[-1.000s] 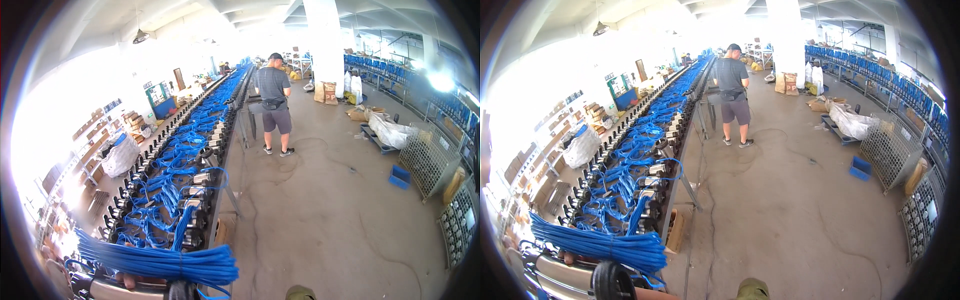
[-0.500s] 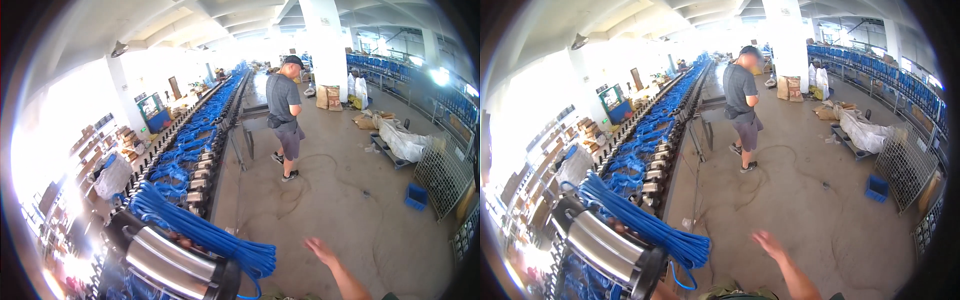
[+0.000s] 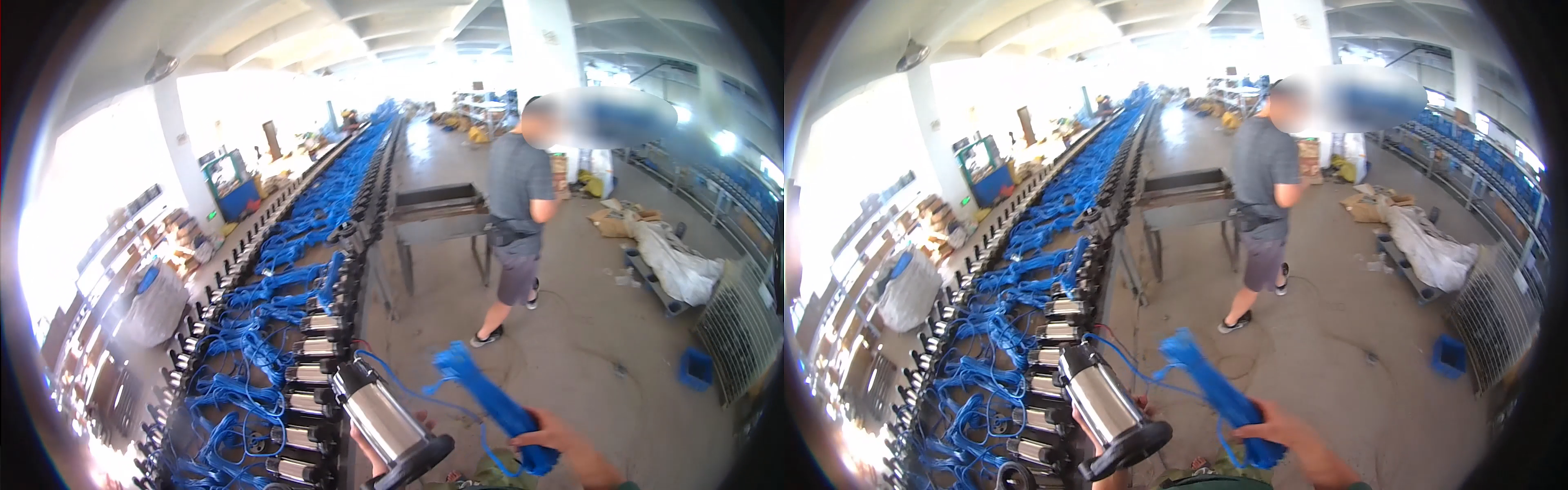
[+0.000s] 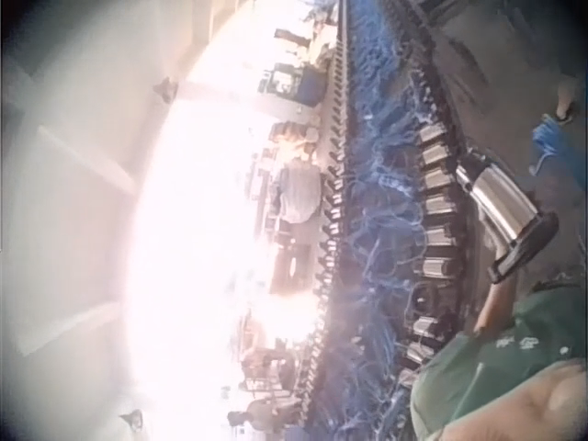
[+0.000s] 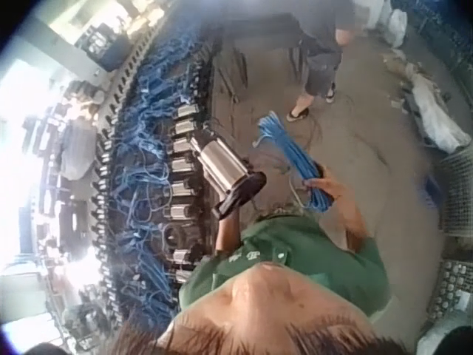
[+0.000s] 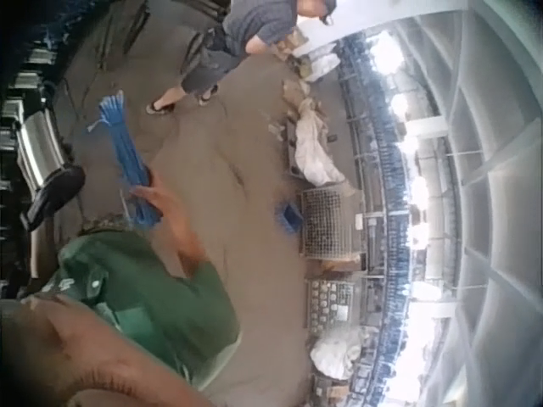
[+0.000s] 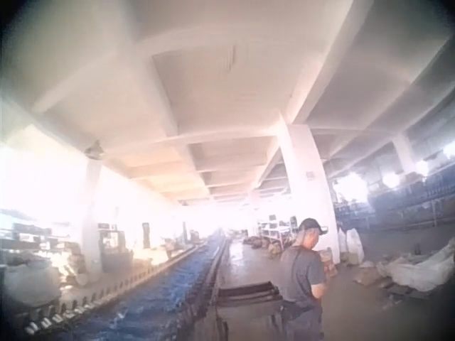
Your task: The person assembles industrial pumps by connecting internal wires, placing a circular metal cover on top, and securing it with an electric screwdriver. They use a rubber mallet to firmly seat the components and use wire cutters to trim excess material.
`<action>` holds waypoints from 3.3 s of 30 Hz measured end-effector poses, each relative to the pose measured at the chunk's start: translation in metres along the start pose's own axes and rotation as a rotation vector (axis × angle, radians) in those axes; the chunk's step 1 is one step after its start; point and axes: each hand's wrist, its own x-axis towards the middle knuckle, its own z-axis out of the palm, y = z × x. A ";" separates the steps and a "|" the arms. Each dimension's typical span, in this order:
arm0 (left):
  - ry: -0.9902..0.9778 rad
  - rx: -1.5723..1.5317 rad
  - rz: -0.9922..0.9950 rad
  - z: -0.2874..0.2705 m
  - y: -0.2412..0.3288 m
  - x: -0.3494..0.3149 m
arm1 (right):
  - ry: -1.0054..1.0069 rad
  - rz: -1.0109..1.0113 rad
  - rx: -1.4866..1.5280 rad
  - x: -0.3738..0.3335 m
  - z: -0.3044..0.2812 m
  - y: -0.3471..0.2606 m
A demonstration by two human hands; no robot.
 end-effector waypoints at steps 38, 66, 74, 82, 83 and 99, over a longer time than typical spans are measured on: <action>0.511 0.440 1.160 0.107 0.445 0.402 | -0.514 -0.453 -0.274 0.979 0.227 -0.260; 1.305 1.862 0.859 -0.087 0.508 0.446 | -0.269 0.119 -0.799 0.874 -0.104 0.014; 1.713 1.785 0.801 -0.030 0.126 0.150 | -0.668 0.264 -1.115 0.842 -0.131 0.193; 2.327 0.466 1.170 0.013 -0.255 -0.076 | -1.318 -0.289 -1.655 0.602 0.060 0.222; 2.382 0.354 1.167 0.019 -0.285 -0.089 | -1.367 -0.357 -1.690 0.575 0.079 0.229; 2.969 -0.260 0.589 -0.079 -0.784 -0.554 | -2.279 -0.631 -1.560 -0.103 0.352 0.486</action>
